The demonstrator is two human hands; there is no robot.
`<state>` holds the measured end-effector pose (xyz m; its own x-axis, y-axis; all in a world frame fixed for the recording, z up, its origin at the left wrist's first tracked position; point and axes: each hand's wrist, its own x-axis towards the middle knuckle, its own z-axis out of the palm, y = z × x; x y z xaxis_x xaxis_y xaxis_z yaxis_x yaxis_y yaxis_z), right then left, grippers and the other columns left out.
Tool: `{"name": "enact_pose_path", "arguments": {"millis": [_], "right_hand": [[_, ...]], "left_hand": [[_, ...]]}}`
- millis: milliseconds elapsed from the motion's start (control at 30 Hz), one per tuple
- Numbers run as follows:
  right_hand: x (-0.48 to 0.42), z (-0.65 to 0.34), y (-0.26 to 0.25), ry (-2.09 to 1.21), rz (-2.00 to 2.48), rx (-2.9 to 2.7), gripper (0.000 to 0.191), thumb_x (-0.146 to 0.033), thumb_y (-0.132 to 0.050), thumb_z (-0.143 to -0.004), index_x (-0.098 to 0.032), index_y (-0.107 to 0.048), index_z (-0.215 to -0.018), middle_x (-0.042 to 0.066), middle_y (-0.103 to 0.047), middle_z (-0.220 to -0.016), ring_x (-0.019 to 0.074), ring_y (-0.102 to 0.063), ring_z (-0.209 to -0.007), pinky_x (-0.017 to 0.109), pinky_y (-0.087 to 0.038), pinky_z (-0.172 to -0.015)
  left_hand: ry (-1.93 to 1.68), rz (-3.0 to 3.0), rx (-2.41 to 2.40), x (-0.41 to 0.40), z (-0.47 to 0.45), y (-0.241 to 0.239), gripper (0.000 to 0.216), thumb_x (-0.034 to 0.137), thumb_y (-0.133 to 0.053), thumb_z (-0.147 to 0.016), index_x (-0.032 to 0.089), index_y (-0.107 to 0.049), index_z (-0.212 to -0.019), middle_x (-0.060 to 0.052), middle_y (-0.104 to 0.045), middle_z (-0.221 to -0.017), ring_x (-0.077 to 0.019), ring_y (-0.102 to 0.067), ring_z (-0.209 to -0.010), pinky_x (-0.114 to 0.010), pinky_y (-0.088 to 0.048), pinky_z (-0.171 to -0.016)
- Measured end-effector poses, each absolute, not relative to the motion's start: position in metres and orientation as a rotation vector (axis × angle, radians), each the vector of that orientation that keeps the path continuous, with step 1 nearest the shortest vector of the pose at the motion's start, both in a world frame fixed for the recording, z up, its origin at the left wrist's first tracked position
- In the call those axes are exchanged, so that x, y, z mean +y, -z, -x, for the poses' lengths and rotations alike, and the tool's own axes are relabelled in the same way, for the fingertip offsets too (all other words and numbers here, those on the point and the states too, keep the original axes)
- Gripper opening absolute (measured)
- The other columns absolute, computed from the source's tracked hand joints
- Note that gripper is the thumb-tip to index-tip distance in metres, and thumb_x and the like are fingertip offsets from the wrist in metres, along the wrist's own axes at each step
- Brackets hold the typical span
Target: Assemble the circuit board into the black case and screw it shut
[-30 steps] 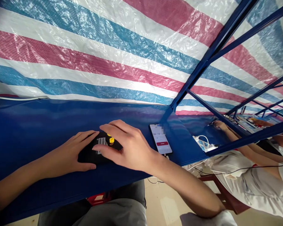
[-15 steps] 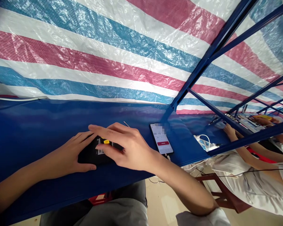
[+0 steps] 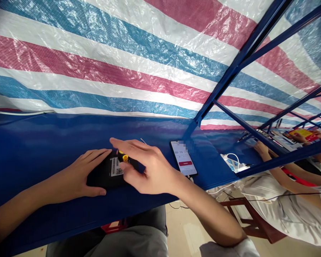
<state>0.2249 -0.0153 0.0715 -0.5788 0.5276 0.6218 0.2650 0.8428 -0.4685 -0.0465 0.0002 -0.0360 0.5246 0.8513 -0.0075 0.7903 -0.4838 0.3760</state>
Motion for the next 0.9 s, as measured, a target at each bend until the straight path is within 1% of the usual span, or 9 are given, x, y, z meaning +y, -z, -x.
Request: {"name": "enact_pose_path", "arguments": {"millis": [133, 300, 433, 500, 600, 667, 733, 800, 900], "right_hand": [[-0.0146, -0.2234, -0.0703, -0.329, 0.601, -2.172, 0.033, -0.026, -0.067, -0.090, -0.017, -0.065, -0.122, 0.008, -0.071, -0.098, 0.0166, -0.066, -0.088, 0.029, -0.057, -0.078], [-0.0144, -0.2221, -0.0678, -0.448, 0.610, -2.187, 0.045, -0.016, -0.053, -0.095, -0.017, -0.051, -0.140, 0.011, -0.067, -0.120, 0.0179, -0.065, -0.106, 0.033, -0.056, -0.092], [-0.0139, -0.2215, -0.0666, -0.346, 0.618, -2.145, 0.039, -0.027, -0.066, -0.091, -0.019, -0.061, -0.130, 0.005, -0.071, -0.097, 0.0151, -0.065, -0.084, 0.029, -0.058, -0.078], [-0.0138, -0.2211, -0.0673, -0.288, 0.612, -2.131, 0.037, -0.029, -0.067, -0.090, -0.018, -0.064, -0.125, 0.009, -0.070, -0.105, 0.0175, -0.066, -0.093, 0.031, -0.058, -0.082], [-0.0134, -0.2210, -0.0683, -0.414, 0.582, -2.190, 0.040, -0.019, -0.050, -0.097, -0.018, -0.053, -0.137, 0.011, -0.067, -0.121, 0.0184, -0.064, -0.110, 0.033, -0.056, -0.092], [-0.0130, -0.2207, -0.0681, -0.421, 0.578, -2.192, 0.037, -0.019, -0.049, -0.098, -0.020, -0.055, -0.135, 0.008, -0.070, -0.112, 0.0170, -0.066, -0.101, 0.032, -0.058, -0.086], [-0.0129, -0.2201, -0.0672, -0.311, 0.602, -2.151, 0.029, -0.028, -0.059, -0.095, -0.021, -0.064, -0.122, 0.007, -0.071, -0.101, 0.0172, -0.067, -0.090, 0.031, -0.059, -0.078], [-0.0132, -0.2194, -0.0665, -0.267, 0.619, -2.138, 0.030, -0.028, -0.062, -0.093, -0.019, -0.065, -0.121, 0.010, -0.070, -0.109, 0.0192, -0.067, -0.097, 0.033, -0.059, -0.083], [-0.0133, -0.2191, -0.0660, -0.405, 0.583, -2.181, 0.039, -0.015, -0.052, -0.095, -0.018, -0.056, -0.134, 0.010, -0.066, -0.120, 0.0184, -0.064, -0.108, 0.032, -0.057, -0.091]], "left_hand": [[-0.252, -2.433, 1.364, 0.0007, 0.0514, 0.0395, 0.116, 0.077, -0.063, -0.072, 0.033, 0.001, -0.159, -0.005, -0.023, -0.165, -0.0379, -0.023, -0.148, -0.050, -0.041, -0.110], [-0.266, -2.435, 1.357, 0.0001, 0.0528, 0.0415, 0.114, 0.076, -0.063, -0.073, 0.032, -0.003, -0.159, -0.006, -0.026, -0.163, -0.0382, -0.023, -0.148, -0.051, -0.040, -0.110], [-0.279, -2.416, 1.366, -0.0007, 0.0524, 0.0394, 0.114, 0.075, -0.064, -0.072, 0.033, -0.004, -0.159, -0.005, -0.026, -0.163, -0.0381, -0.024, -0.147, -0.049, -0.041, -0.109], [-0.269, -2.409, 1.368, -0.0010, 0.0522, 0.0383, 0.114, 0.076, -0.064, -0.073, 0.033, -0.003, -0.159, -0.005, -0.025, -0.164, -0.0380, -0.023, -0.148, -0.049, -0.041, -0.109], [-0.251, -2.407, 1.352, -0.0010, 0.0521, 0.0383, 0.114, 0.076, -0.063, -0.073, 0.033, -0.002, -0.159, -0.006, -0.024, -0.164, -0.0378, -0.021, -0.149, -0.051, -0.039, -0.111], [-0.252, -2.404, 1.352, -0.0008, 0.0523, 0.0391, 0.114, 0.076, -0.064, -0.073, 0.034, -0.001, -0.159, -0.007, -0.023, -0.164, -0.0388, -0.021, -0.148, -0.052, -0.040, -0.110], [-0.255, -2.402, 1.363, -0.0005, 0.0525, 0.0401, 0.113, 0.075, -0.064, -0.074, 0.035, 0.000, -0.159, -0.006, -0.023, -0.165, -0.0398, -0.022, -0.148, -0.052, -0.042, -0.108], [-0.259, -2.407, 1.366, -0.0003, 0.0527, 0.0405, 0.113, 0.075, -0.064, -0.073, 0.034, -0.001, -0.159, -0.005, -0.024, -0.164, -0.0397, -0.023, -0.148, -0.052, -0.041, -0.109], [-0.268, -2.411, 1.357, -0.0003, 0.0525, 0.0401, 0.114, 0.075, -0.065, -0.073, 0.034, -0.003, -0.159, -0.006, -0.026, -0.164, -0.0393, -0.024, -0.147, -0.051, -0.041, -0.109]]}}
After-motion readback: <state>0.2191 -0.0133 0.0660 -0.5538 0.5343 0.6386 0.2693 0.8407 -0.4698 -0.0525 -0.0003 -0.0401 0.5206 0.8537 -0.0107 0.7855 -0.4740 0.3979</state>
